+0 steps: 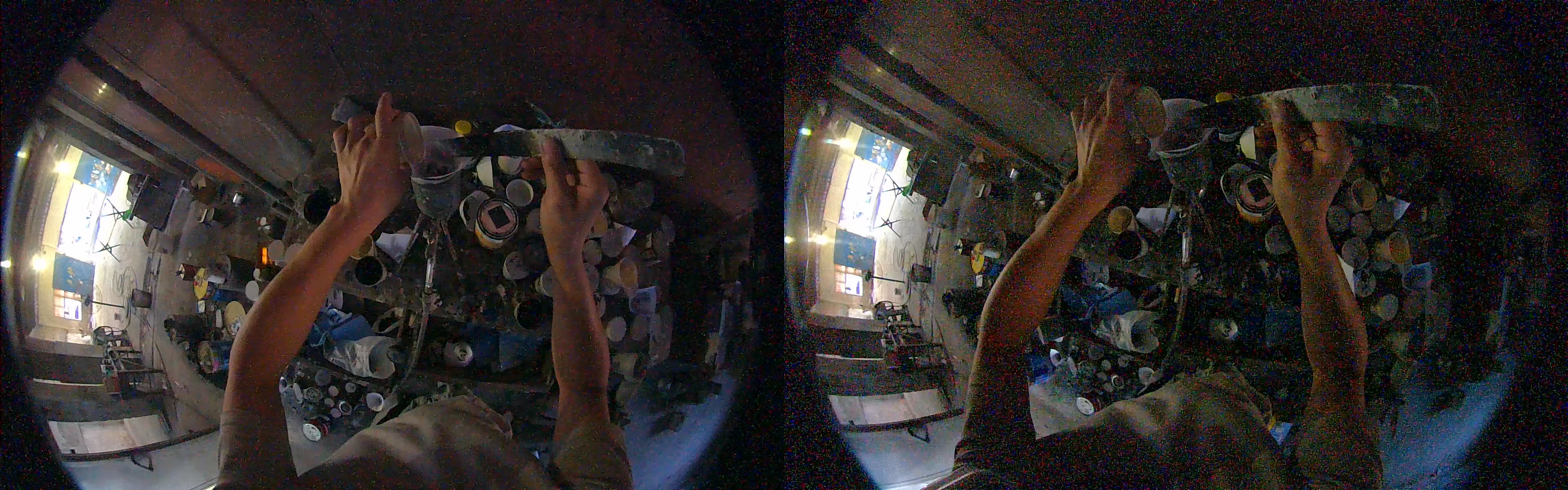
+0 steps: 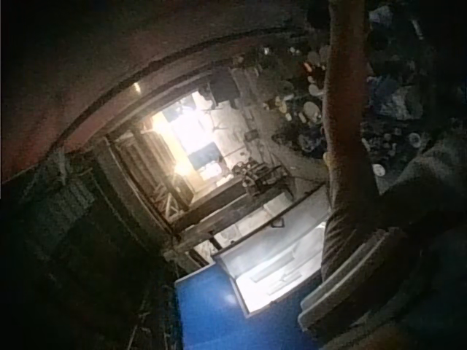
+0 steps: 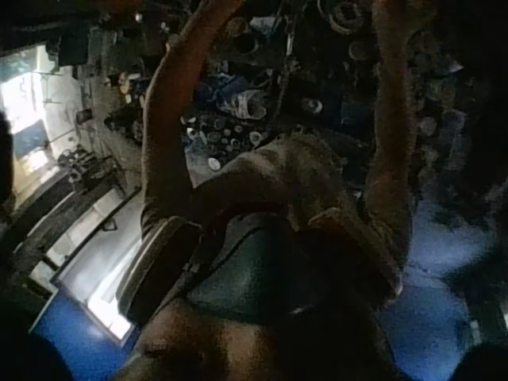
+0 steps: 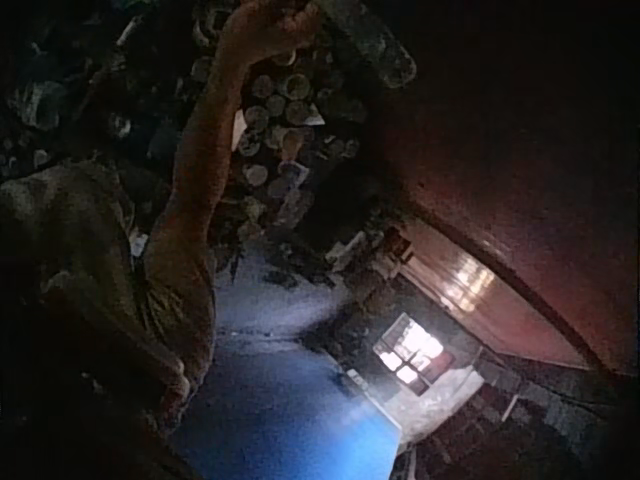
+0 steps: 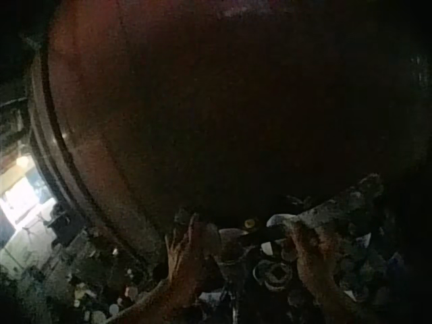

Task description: The person pours liquid from a metal can into a paper cup, scrapes the can with a putty knife, and wipes the cup rim. They then attach a paint cup to a spray gun, walk to a car in a paint booth, wipe the car's rear with a cloth, and spray paint the surface.

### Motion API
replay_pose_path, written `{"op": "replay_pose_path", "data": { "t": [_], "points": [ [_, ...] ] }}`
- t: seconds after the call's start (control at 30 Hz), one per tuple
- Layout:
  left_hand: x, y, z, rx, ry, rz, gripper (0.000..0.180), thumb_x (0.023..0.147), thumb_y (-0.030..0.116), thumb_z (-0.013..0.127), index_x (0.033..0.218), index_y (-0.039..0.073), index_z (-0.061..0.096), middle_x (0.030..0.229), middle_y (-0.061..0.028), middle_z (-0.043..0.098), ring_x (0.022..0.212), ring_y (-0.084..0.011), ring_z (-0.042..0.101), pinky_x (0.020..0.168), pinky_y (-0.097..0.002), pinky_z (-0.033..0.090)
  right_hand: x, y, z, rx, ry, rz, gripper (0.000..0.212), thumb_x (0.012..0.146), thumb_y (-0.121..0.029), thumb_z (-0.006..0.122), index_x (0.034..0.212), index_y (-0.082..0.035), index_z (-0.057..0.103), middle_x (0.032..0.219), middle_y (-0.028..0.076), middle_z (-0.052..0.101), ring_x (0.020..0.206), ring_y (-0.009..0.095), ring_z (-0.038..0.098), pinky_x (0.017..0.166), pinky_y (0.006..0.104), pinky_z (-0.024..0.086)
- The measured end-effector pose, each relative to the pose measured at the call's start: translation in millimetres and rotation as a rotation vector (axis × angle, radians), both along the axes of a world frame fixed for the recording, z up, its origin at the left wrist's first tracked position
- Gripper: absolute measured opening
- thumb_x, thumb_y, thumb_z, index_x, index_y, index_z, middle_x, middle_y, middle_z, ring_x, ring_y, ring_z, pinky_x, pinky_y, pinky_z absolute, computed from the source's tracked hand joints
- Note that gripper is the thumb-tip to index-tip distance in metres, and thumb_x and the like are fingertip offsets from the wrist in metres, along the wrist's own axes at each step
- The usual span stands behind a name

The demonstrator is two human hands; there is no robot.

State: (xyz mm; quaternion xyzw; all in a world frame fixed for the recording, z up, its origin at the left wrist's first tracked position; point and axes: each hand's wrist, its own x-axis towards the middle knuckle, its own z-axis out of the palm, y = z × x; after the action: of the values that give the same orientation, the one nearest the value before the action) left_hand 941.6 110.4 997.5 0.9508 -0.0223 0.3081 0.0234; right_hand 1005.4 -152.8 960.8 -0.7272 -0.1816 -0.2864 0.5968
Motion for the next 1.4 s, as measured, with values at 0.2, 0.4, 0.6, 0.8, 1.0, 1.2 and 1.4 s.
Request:
{"op": "replay_pose_path", "data": {
  "t": [0.2, 0.4, 0.6, 0.8, 1.0, 1.2, 1.4],
  "points": [
    [0.6, -1.6, -2.2, 0.023, -0.015, -0.017, 0.095, 0.07, 0.006, 0.081, 0.152, -0.001, 0.033, 0.132, -0.0117, 0.065, 0.122, -0.034, 0.054, 0.104, -0.0496, 0.035, -4.7, -0.5, 6.8, -0.295, -0.225, -0.145, 0.015, 0.101, -0.013, 0.065, 0.097, 0.001, 0.068, 0.079, 0.011, 0.074, 0.071, 0.015, 0.072, 0.066, 0.0289, 0.056],
    [2.6, 1.9, -4.3, 0.009, -0.049, -0.007, 0.092, 0.073, 0.012, 0.082, 0.151, -0.001, 0.035, 0.13, -0.0128, 0.065, 0.122, -0.0347, 0.054, 0.104, -0.0496, 0.035, -11.7, 5.4, 14.5, 0.051, 0.054, 0.028, 0.017, 0.101, -0.014, 0.064, 0.096, 0.002, 0.068, 0.08, 0.011, 0.074, 0.071, 0.016, 0.072, 0.064, 0.0295, 0.057],
    [-2.7, 6.2, -12.2, -0.33, -0.024, 0.111, 0.1, 0.072, 0.02, 0.088, 0.151, 0.0, 0.031, 0.128, -0.0152, 0.063, 0.121, -0.0377, 0.057, 0.105, -0.0533, 0.038, -13.5, 4.9, 15.6, 0.027, 0.112, -0.023, 0.019, 0.1, -0.015, 0.065, 0.103, 0.003, 0.069, 0.084, 0.013, 0.075, 0.072, 0.018, 0.072, 0.065, 0.0317, 0.058],
    [-45.4, 68.2, -68.3, -1.118, -0.227, -0.114, 0.11, 0.07, 0.018, 0.094, 0.152, -0.001, 0.023, 0.136, -0.0189, 0.056, 0.123, -0.0287, 0.058, 0.103, -0.0465, 0.05, -19.2, -0.2, 23.1, 0.106, 0.208, -0.016, 0.021, 0.1, -0.016, 0.066, 0.109, 0.003, 0.069, 0.09, 0.013, 0.075, 0.074, 0.019, 0.072, 0.07, 0.0322, 0.058],
    [-137.6, 151.1, -209.0, -0.75, -0.158, 0.415, 0.112, 0.072, 0.028, 0.093, 0.153, -0.001, 0.021, 0.139, -0.0191, 0.055, 0.122, -0.0341, 0.06, 0.101, -0.0491, 0.05, -25.2, 5.3, 37.6, 0.193, 0.154, 0.049, 0.025, 0.099, -0.019, 0.068, 0.106, 0.004, 0.067, 0.087, 0.015, 0.075, 0.074, 0.021, 0.072, 0.068, 0.0338, 0.058],
    [-176.3, 158.1, -351.9, -1.14, -0.143, 0.479, 0.12, 0.073, 0.036, 0.092, 0.158, 0.0, 0.016, 0.146, -0.0227, 0.049, 0.131, -0.0403, 0.053, 0.102, -0.0534, 0.05, -24.0, 12.0, 42.1, 0.113, 0.197, -0.055, 0.023, 0.099, -0.016, 0.068, 0.104, 0.006, 0.067, 0.093, 0.018, 0.074, 0.078, 0.023, 0.072, 0.074, 0.0342, 0.058],
    [-170.2, 162.3, -401.9, -1.098, -0.202, 0.389, 0.118, 0.069, 0.029, 0.094, 0.159, 0.005, 0.021, 0.149, -0.0243, 0.046, 0.132, -0.0421, 0.051, 0.106, -0.054, 0.047, -16.1, 11.2, 34.2, 0.175, 0.088, 0.081, 0.015, 0.1, -0.009, 0.065, 0.102, 0.005, 0.069, 0.099, 0.018, 0.073, 0.081, 0.023, 0.072, 0.072, 0.0334, 0.059]
  ]
}}
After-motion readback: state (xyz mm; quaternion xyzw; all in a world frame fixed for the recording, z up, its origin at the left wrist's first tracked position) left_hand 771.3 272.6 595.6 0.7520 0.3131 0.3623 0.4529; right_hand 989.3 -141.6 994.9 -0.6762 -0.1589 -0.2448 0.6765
